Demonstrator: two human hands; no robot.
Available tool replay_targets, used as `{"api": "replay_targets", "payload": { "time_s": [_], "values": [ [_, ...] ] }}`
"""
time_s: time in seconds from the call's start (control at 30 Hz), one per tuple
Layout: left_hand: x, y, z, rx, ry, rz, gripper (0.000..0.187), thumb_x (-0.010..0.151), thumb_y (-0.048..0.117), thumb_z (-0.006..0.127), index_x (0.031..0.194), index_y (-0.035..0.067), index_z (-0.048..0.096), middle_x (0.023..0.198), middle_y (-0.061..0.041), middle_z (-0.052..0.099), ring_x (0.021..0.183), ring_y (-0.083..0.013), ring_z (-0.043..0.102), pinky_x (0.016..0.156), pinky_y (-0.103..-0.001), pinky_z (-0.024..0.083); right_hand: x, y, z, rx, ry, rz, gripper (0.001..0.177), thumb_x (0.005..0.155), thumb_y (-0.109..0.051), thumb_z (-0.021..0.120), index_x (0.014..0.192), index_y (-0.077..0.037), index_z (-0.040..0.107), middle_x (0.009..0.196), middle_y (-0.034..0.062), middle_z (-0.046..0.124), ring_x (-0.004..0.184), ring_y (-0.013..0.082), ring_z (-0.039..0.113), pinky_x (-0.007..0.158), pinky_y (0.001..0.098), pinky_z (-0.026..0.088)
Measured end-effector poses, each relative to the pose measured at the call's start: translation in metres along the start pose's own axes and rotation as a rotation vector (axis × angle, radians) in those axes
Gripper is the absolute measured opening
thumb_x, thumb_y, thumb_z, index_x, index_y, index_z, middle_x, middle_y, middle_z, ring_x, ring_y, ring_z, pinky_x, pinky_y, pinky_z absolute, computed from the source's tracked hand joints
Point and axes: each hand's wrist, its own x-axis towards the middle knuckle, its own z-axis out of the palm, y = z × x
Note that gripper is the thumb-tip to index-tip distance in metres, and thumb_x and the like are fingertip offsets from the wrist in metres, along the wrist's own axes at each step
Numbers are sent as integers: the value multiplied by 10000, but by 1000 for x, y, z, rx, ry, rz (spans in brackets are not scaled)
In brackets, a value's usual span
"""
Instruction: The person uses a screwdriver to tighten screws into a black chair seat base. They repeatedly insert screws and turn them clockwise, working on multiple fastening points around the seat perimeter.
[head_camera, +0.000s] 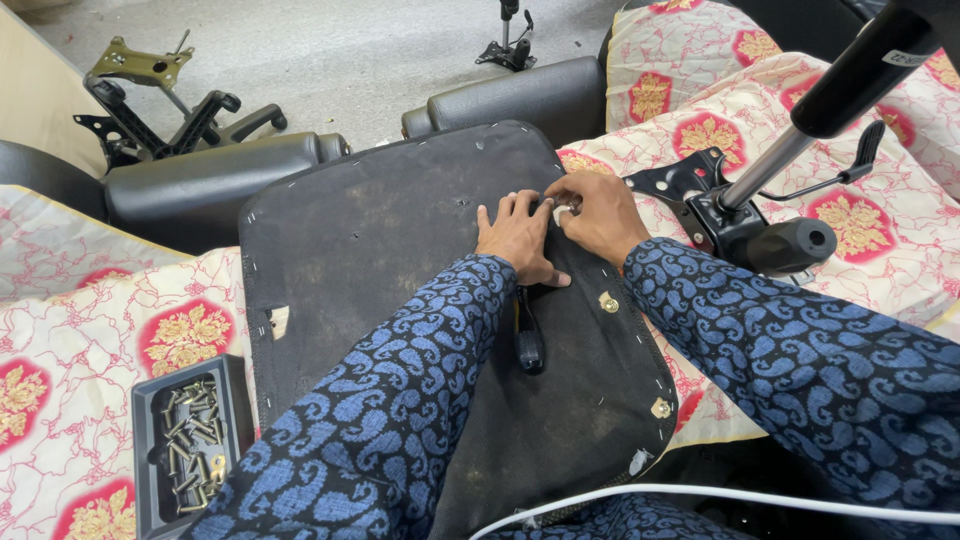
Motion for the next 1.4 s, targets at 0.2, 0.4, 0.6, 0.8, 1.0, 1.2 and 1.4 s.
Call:
{"api": "replay_targets", "payload": {
  "time_s": [0.2, 0.4, 0.6, 0.8, 1.0, 1.2, 1.4],
  "values": [
    [2, 2, 0, 9, -8, -11, 1271, 584, 575, 939, 1586, 198, 252, 1622, -85, 234, 1546, -304, 119, 1214, -679, 121, 4, 2, 1, -180, -19, 74, 208, 787, -47, 734, 989, -45, 785, 850, 124, 743, 784, 262, 720, 778, 389, 563],
    [1, 0, 0, 8, 3, 3, 1237, 592, 565, 932, 1578, 191, 285, 1622, -82, 254, 1549, -300, 142, 1218, -691, 129, 5, 1, 2, -108, -54, 73, 332, 723, 22, 657, 1020, -56, 785, 830, 99, 758, 786, 252, 729, 765, 385, 572],
    [2, 0, 1, 5, 5, -2, 1256, 589, 568, 935, 1580, 186, 264, 1619, -86, 237, 1542, -303, 128, 1209, -689, 123, 4, -2, -3, -181, -47, 152, 291, 783, -88, 763, 1072, -58, 754, 791, 112, 725, 769, 279, 712, 748, 409, 548],
    [1, -1, 3, 3, 17, 7, 1237, 593, 563, 931, 1577, 176, 289, 1621, -86, 254, 1549, -303, 148, 1217, -691, 130, 3, -6, -1, -103, -62, 42, 349, 781, 13, 649, 1097, -82, 762, 851, 98, 733, 803, 266, 709, 765, 398, 552],
    [2, -1, 3, 3, 7, 2, 1253, 590, 572, 934, 1580, 178, 274, 1624, -93, 236, 1545, -310, 136, 1208, -694, 128, 3, -9, -7, -153, 16, -38, 316, 728, -68, 777, 1041, -33, 754, 822, 132, 707, 763, 303, 686, 692, 425, 527],
    [1, 1, 1, 7, -11, -14, 1256, 581, 567, 939, 1581, 206, 270, 1626, -80, 233, 1547, -304, 125, 1215, -684, 121, 9, -6, -2, -125, -34, 39, 326, 782, 10, 664, 1090, -40, 759, 744, 108, 703, 696, 283, 709, 712, 401, 554],
    [-1, 0, -1, -9, 12, 2, 1237, 585, 555, 939, 1573, 187, 292, 1616, -83, 254, 1542, -297, 145, 1216, -688, 118, 2, -5, -1, -114, -62, 6, 371, 736, 55, 649, 1069, -59, 768, 802, 111, 718, 761, 285, 695, 718, 408, 539]
  ]
}}
